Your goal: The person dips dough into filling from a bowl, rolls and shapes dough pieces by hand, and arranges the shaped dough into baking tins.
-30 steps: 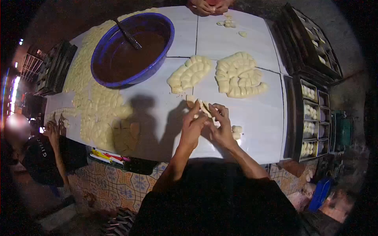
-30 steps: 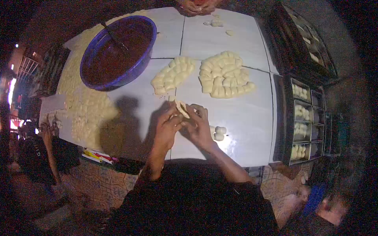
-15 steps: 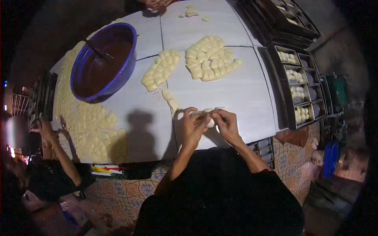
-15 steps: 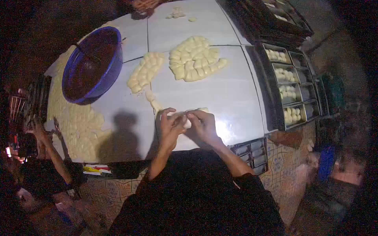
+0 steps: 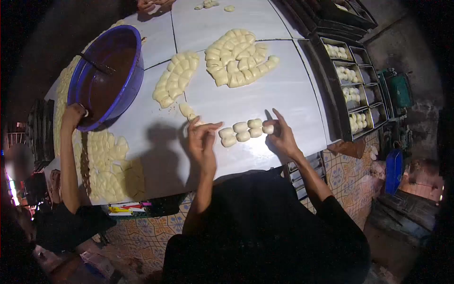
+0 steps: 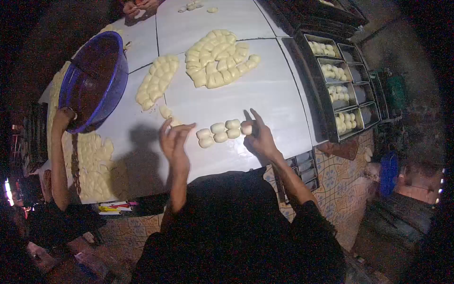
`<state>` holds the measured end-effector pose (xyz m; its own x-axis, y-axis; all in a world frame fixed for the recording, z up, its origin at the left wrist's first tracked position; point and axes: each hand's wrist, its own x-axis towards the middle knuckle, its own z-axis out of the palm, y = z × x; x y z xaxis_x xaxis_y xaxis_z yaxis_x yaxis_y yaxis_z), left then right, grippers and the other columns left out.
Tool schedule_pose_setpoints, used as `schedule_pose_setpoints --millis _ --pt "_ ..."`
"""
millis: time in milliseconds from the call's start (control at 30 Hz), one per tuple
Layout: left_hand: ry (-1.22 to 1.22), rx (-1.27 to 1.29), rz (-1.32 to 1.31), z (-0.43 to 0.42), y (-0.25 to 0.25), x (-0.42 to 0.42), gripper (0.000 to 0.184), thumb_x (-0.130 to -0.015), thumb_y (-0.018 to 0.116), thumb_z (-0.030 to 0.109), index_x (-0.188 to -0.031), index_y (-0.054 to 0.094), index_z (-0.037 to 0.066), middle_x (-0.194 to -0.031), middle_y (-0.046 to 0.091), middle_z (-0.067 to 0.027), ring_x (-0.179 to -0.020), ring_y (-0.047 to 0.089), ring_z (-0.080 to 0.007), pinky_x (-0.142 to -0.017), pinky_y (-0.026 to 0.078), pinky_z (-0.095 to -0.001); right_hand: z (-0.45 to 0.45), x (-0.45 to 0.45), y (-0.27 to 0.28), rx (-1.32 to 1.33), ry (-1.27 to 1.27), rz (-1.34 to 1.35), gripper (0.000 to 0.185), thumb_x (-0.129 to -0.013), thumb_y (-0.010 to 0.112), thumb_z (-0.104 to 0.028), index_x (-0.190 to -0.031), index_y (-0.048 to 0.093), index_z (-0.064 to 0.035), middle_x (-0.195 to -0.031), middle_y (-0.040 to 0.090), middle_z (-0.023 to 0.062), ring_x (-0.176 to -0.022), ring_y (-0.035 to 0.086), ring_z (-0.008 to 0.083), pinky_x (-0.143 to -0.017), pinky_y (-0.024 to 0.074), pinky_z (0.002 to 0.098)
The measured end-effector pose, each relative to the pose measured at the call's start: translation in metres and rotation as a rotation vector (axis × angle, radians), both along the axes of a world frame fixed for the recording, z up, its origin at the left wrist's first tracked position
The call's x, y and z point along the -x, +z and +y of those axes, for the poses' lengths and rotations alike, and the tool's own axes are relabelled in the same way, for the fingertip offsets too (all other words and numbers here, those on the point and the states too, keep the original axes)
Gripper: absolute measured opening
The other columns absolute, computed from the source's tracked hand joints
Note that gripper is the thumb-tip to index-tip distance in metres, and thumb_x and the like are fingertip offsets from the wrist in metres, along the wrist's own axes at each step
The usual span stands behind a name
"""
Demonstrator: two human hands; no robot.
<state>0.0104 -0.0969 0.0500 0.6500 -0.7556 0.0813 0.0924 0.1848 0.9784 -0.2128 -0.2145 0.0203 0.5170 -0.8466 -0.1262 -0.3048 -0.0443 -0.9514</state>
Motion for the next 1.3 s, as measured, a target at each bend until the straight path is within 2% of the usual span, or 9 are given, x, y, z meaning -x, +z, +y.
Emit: schedule_pose_setpoints --millis 67,167,467,600,833,1033,1133,1233,1300 --pt "0.141 -0.069 -0.076 0.007 -0.010 -0.027 0.010 -0.088 0.056 0.005 -0.087 0.065 0.000 -0.095 0.064 -0.0109 -0.108 0.055 -0.0195 -0.095 0.042 -0.0341 -0.005 0.002 -0.009 0.115 0.014 0.067 0.074 -0.070 0.056 0.011 -0.139 0.035 -0.0034 -0.114 0.060 0.0185 -0.110 0.057 0.0299 -0.094 0.0456 0.0375" --pt "0.294 -0.125 -0.229 0.036 -0.019 -0.063 0.014 -0.087 0.054 0.006 -0.095 0.065 0.001 -0.099 0.063 -0.0106 -0.104 0.056 -0.0181 -0.090 0.044 -0.0319 -0.006 -0.009 0.011 0.611 0.056 0.305 0.064 -0.069 0.062 0.005 -0.130 0.045 -0.0025 -0.118 0.056 0.0171 -0.112 0.053 0.0334 -0.091 0.0464 0.0386" --pt "-0.244 -0.332 -0.703 0.001 -0.055 -0.123 0.077 -0.067 0.036 -0.022 -0.138 0.041 0.008 -0.146 0.037 -0.0145 -0.134 0.036 -0.0274 -0.110 0.030 -0.0407 0.027 -0.207 -0.015 0.840 0.498 0.231 0.037 -0.073 0.067 -0.014 -0.109 0.064 -0.0100 -0.106 0.057 0.0154 -0.102 0.051 0.0356 -0.081 0.0431 0.0459" --pt "-0.323 -0.555 -0.987 -0.003 -0.053 -0.125 0.082 -0.066 0.039 -0.021 -0.141 0.039 0.013 -0.148 0.031 -0.0162 -0.138 0.029 -0.0309 -0.116 0.016 -0.0465 0.049 -0.181 -0.003 0.345 0.865 -0.006 0.023 -0.068 0.074 -0.007 -0.090 0.067 -0.0072 -0.099 0.057 0.0133 -0.098 0.055 0.0339 -0.081 0.0482 0.0407" --pt "-0.034 -0.008 -0.045 0.007 -0.009 -0.043 0.045 -0.091 0.053 0.004 -0.135 0.046 0.001 -0.126 0.057 -0.0143 -0.126 0.045 -0.0217 -0.104 0.034 -0.0352 0.030 -0.116 0.114 -0.172 0.279 -0.229 0.030 -0.077 0.071 0.002 -0.107 0.066 0.0011 -0.119 0.046 0.0058 -0.101 0.054 0.0132 -0.081 0.0507 0.0254" --pt "0.084 -0.079 0.025 0.007 0.023 0.009 0.033 -0.082 0.071 0.012 -0.110 0.065 -0.001 -0.105 0.065 -0.0097 -0.095 0.060 -0.0140 -0.083 0.047 -0.0255 0.035 -0.125 0.087 0.121 0.156 -0.313 0.023 -0.086 0.064 -0.008 -0.107 0.064 0.0009 -0.092 0.058 0.0082 -0.088 0.059 0.0135 -0.064 0.0504 0.0227" --pt "0.145 -0.060 -0.028 0.009 0.017 0.007 0.024 -0.081 0.072 0.010 -0.099 0.068 -0.004 -0.090 0.067 -0.0074 -0.081 0.061 -0.0106 -0.074 0.048 -0.0229 0.014 -0.131 0.064 0.161 0.249 -0.387 0.022 -0.090 0.059 -0.012 -0.107 0.065 0.0004 -0.110 0.050 0.0094 -0.079 0.057 0.0113 -0.058 0.0480 0.0239" --pt "-0.031 -0.258 -0.065 0.015 0.033 0.005 0.011 -0.082 0.071 0.006 -0.087 0.069 -0.003 -0.081 0.067 -0.0056 -0.074 0.061 -0.0101 -0.071 0.048 -0.0239 0.017 -0.129 0.084 0.269 0.421 -0.283 0.031 -0.084 0.060 -0.023 -0.109 0.064 -0.0054 -0.124 0.044 0.0107 -0.109 0.042 0.0221 -0.086 0.0405 0.0346" --pt "-0.183 0.231 0.772 0.016 0.014 0.011 0.018 -0.087 0.065 0.012 -0.100 0.066 0.000 -0.097 0.066 -0.0070 -0.083 0.062 -0.0113 -0.073 0.050 -0.0254 0.026 -0.132 0.075 0.244 0.595 -0.294 0.036 -0.078 0.063 -0.026 -0.110 0.064 -0.0085 -0.132 0.041 0.0119 -0.124 0.031 0.0281 -0.103 0.0320 0.0407"
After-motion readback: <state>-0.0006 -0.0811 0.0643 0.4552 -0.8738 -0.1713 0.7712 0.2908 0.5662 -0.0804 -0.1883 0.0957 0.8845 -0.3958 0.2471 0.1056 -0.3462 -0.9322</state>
